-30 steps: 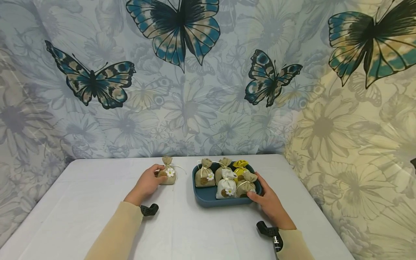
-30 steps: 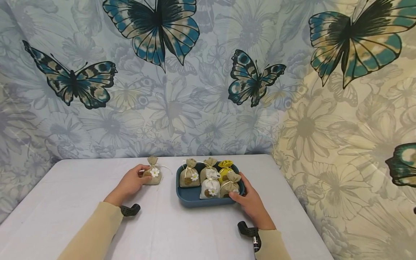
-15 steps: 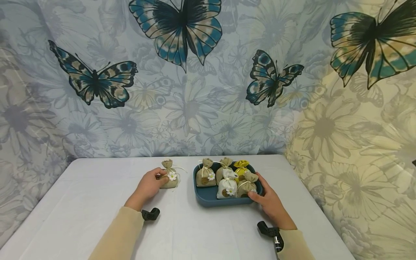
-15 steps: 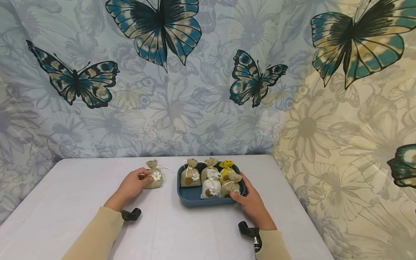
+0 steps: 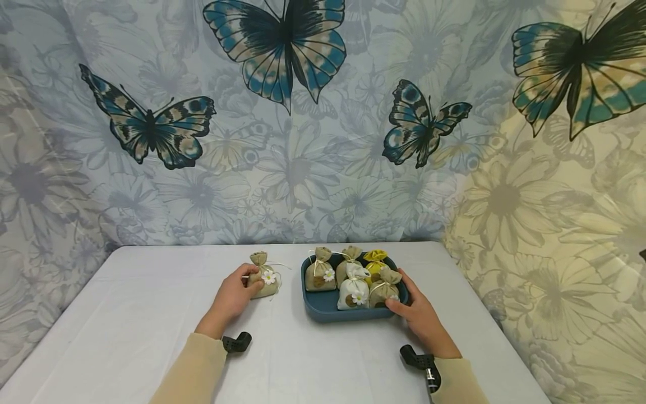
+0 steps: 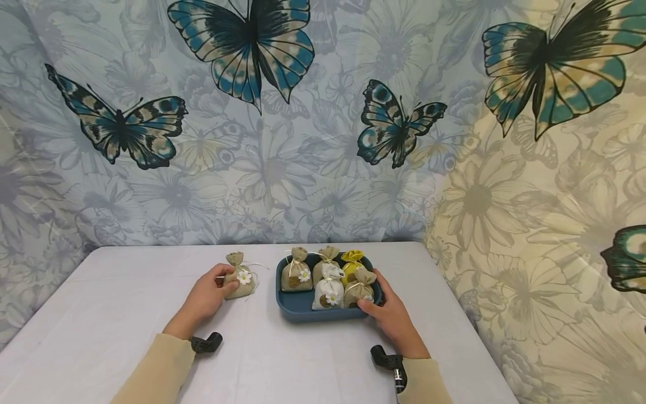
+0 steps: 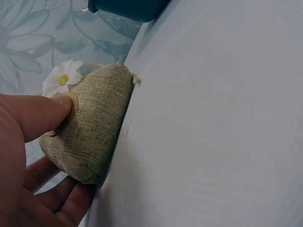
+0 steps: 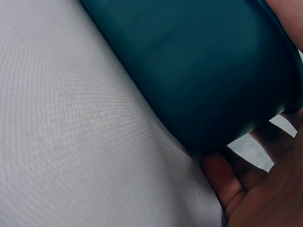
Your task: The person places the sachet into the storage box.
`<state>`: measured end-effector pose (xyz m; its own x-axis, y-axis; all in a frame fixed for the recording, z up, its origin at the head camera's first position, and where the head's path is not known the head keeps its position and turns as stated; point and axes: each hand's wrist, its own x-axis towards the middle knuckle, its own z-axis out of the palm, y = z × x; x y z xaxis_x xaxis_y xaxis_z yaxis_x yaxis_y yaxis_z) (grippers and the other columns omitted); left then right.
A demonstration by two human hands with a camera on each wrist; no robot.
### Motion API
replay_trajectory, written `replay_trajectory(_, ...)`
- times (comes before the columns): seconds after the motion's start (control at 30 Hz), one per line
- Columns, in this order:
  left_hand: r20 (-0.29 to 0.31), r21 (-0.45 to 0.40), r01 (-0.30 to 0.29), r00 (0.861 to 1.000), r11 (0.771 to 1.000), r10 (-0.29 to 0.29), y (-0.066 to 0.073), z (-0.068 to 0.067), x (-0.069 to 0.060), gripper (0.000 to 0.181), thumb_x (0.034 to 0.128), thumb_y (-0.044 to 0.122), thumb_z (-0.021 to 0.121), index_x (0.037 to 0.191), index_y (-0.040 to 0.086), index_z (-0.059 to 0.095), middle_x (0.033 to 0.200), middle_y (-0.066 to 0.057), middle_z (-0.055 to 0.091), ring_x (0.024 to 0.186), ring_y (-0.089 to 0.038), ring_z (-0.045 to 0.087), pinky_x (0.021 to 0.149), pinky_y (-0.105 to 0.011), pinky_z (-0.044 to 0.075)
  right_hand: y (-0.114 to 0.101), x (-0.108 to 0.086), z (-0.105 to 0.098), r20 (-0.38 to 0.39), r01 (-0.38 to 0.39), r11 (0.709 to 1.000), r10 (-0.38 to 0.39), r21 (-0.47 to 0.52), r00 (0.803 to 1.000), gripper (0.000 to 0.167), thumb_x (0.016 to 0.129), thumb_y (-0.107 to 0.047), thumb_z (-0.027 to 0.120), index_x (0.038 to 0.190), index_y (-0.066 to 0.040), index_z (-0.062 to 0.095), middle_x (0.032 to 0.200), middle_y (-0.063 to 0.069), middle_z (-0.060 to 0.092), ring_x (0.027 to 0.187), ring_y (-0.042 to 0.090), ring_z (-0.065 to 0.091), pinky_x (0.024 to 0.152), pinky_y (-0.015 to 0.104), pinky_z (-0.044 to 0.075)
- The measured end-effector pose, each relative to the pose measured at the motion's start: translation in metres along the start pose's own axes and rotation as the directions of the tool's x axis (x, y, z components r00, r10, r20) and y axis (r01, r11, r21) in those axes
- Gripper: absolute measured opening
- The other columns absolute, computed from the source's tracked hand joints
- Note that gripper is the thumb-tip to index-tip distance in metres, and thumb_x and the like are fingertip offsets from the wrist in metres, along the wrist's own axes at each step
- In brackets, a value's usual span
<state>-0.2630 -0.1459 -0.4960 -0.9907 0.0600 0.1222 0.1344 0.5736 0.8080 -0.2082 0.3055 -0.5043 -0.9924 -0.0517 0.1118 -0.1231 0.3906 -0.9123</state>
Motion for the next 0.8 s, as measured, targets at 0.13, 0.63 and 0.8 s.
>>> replay_trajectory(0.13, 0.008, 0.012, 0.0, 1.0, 1.0, 0.0, -0.001, 0.0, -0.002, 0.038, 0.0903, 0.017, 0.076, 0.126, 0.012, 0.064, 0.121, -0.014, 0.065, 0.108, -0.029, 0.06, 0.09, -0.049, 0.045, 0.001, 0.0, 0.001, 0.004, 0.0, 1.0, 0.0, 0.002, 1.0, 0.09, 0.092, -0.025, 0.075, 0.161, -0.025, 0.018, 0.162, 0.013, 0.02, 0.147, 0.038, 0.011, 0.113, 0.061, 0.013)
replay_trajectory(0.63, 0.054, 0.072, -0.019, 0.998, 0.997, 0.015, 0.011, -0.003, -0.006, 0.022, 0.0874, 0.018, 0.077, 0.108, 0.015, 0.07, 0.108, -0.006, 0.066, 0.099, -0.027, 0.058, 0.085, -0.046, 0.044, -0.003, 0.0, -0.001, 0.008, -0.024, 0.999, 0.024, -0.042, 1.0, 0.089, 0.093, -0.032, 0.073, 0.161, -0.026, 0.017, 0.163, 0.013, 0.018, 0.148, 0.038, 0.011, 0.112, 0.062, 0.013)
replay_trajectory(0.8, 0.059, 0.062, 0.001, 0.998, 0.998, -0.005, 0.01, -0.001, -0.006, 0.022, 0.0858, 0.016, 0.077, 0.105, 0.018, 0.067, 0.112, -0.004, 0.066, 0.101, -0.024, 0.06, 0.082, -0.043, 0.046, -0.003, 0.0, -0.002, 0.016, -0.023, 0.999, 0.024, -0.048, 1.0, 0.089, 0.093, -0.029, 0.072, 0.162, -0.022, 0.015, 0.163, 0.014, 0.017, 0.148, 0.039, 0.01, 0.113, 0.062, 0.012)
